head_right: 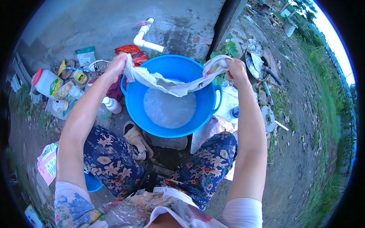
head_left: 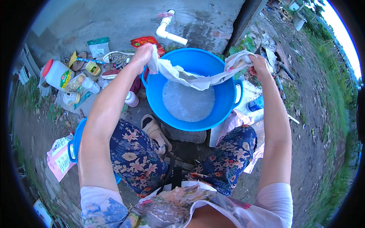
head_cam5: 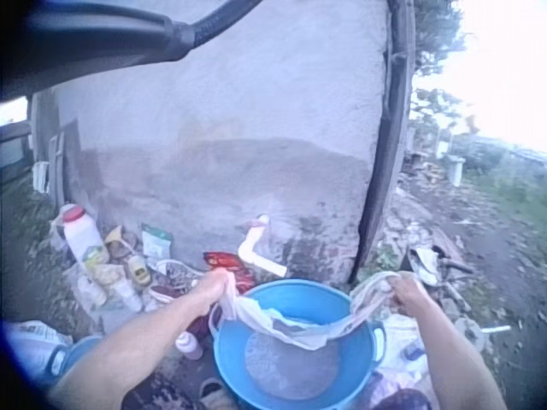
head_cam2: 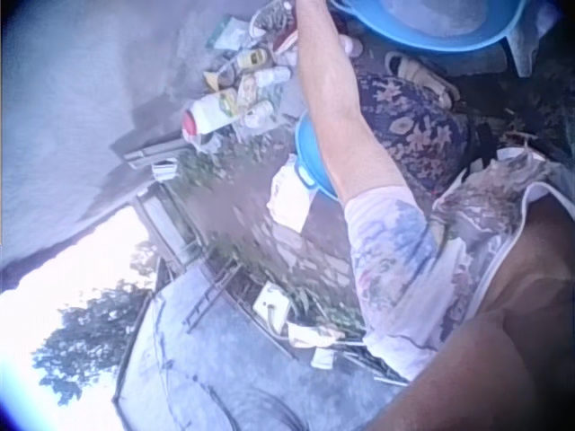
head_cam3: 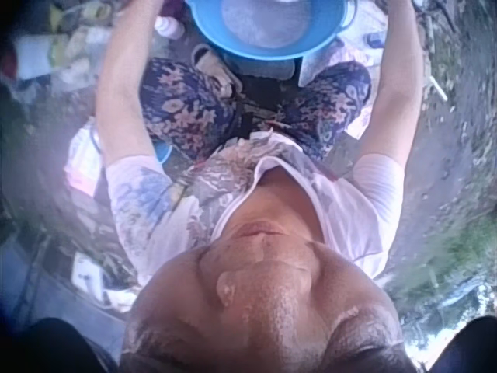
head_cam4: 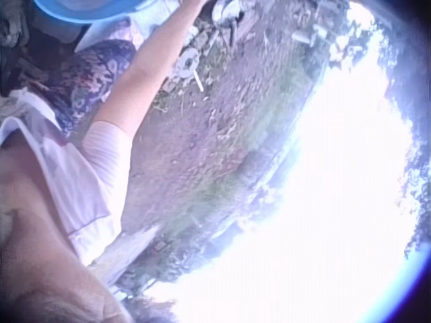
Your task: The person washes clothes by hand in a blue basin filled with soapy water. They scrub and rinse a light-colored garment, then a dark garment, and finally a maroon garment, squeezing each item and placing it into a second basin.
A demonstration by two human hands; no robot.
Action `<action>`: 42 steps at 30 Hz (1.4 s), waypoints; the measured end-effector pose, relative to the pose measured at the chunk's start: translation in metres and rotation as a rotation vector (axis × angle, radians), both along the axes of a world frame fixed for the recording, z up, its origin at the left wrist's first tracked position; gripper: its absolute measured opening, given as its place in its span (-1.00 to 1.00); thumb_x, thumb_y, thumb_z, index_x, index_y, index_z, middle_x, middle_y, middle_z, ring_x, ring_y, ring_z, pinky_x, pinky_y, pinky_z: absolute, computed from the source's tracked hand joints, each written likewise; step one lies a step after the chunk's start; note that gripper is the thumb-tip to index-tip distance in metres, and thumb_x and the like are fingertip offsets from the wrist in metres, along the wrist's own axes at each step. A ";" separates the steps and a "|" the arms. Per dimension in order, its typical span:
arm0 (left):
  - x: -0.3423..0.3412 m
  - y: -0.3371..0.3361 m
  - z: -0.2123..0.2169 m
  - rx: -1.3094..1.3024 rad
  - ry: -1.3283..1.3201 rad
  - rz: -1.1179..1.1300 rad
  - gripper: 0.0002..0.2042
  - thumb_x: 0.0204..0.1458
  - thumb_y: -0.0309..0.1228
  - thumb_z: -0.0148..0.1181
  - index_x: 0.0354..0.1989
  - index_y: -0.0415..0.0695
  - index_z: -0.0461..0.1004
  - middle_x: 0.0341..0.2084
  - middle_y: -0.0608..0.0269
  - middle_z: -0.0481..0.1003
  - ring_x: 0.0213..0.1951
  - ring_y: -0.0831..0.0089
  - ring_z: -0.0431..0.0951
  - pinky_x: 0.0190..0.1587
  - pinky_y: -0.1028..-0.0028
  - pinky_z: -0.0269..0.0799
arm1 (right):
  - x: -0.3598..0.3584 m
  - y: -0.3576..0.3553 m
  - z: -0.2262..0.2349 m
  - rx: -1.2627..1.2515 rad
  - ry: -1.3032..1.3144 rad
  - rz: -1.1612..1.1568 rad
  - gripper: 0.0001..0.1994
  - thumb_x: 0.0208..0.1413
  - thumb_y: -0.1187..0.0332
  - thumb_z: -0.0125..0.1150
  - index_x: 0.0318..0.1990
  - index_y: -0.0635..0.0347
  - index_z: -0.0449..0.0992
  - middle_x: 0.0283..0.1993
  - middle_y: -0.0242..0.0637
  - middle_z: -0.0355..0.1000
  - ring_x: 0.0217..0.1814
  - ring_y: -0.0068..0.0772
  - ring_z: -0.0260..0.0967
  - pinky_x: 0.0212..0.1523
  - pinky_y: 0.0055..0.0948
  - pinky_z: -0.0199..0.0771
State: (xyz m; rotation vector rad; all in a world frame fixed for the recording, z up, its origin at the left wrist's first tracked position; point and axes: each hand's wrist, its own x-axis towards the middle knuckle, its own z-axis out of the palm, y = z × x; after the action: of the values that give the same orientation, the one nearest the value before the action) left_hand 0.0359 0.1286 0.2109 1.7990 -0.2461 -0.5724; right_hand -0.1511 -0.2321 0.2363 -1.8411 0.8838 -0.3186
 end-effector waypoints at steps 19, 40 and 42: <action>-0.105 -0.140 -0.197 0.494 -0.287 -0.710 -0.52 -0.25 -0.21 0.26 -0.08 -0.12 0.47 -0.19 -0.01 0.51 -0.12 0.13 0.51 -0.06 0.33 0.39 | 0.042 0.047 -0.029 0.625 -0.291 -0.051 -0.78 0.18 0.38 -0.09 -0.17 0.36 0.39 -0.41 -0.18 0.44 -0.53 -0.36 0.44 -0.45 -0.27 0.59; -0.059 -0.084 -0.122 0.677 -0.792 -0.692 -0.59 -0.31 -0.54 0.21 -0.16 -0.19 0.36 -0.31 -0.16 0.44 -0.16 -0.05 0.46 -0.08 0.14 0.35 | -0.048 0.078 -0.113 0.163 0.278 0.488 -0.49 -0.09 0.30 0.30 0.05 0.25 0.34 -0.17 -0.19 0.42 -0.19 -0.36 0.44 -0.27 -0.45 0.47; -0.046 -0.100 -0.064 0.573 -0.836 -0.659 -0.62 -0.29 -0.54 0.18 -0.18 -0.19 0.36 -0.35 -0.13 0.44 -0.18 -0.04 0.45 -0.10 0.12 0.34 | -0.043 0.065 -0.137 0.056 0.275 0.622 -0.29 -0.19 0.27 0.39 0.16 0.26 0.24 -0.03 -0.13 0.37 0.01 -0.25 0.36 -0.06 -0.34 0.43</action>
State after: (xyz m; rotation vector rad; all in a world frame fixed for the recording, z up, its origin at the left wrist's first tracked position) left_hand -0.0098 0.0285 0.1472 2.4476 -1.3972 -0.3076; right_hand -0.1938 -0.1667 0.0994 -2.0288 0.4499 0.3503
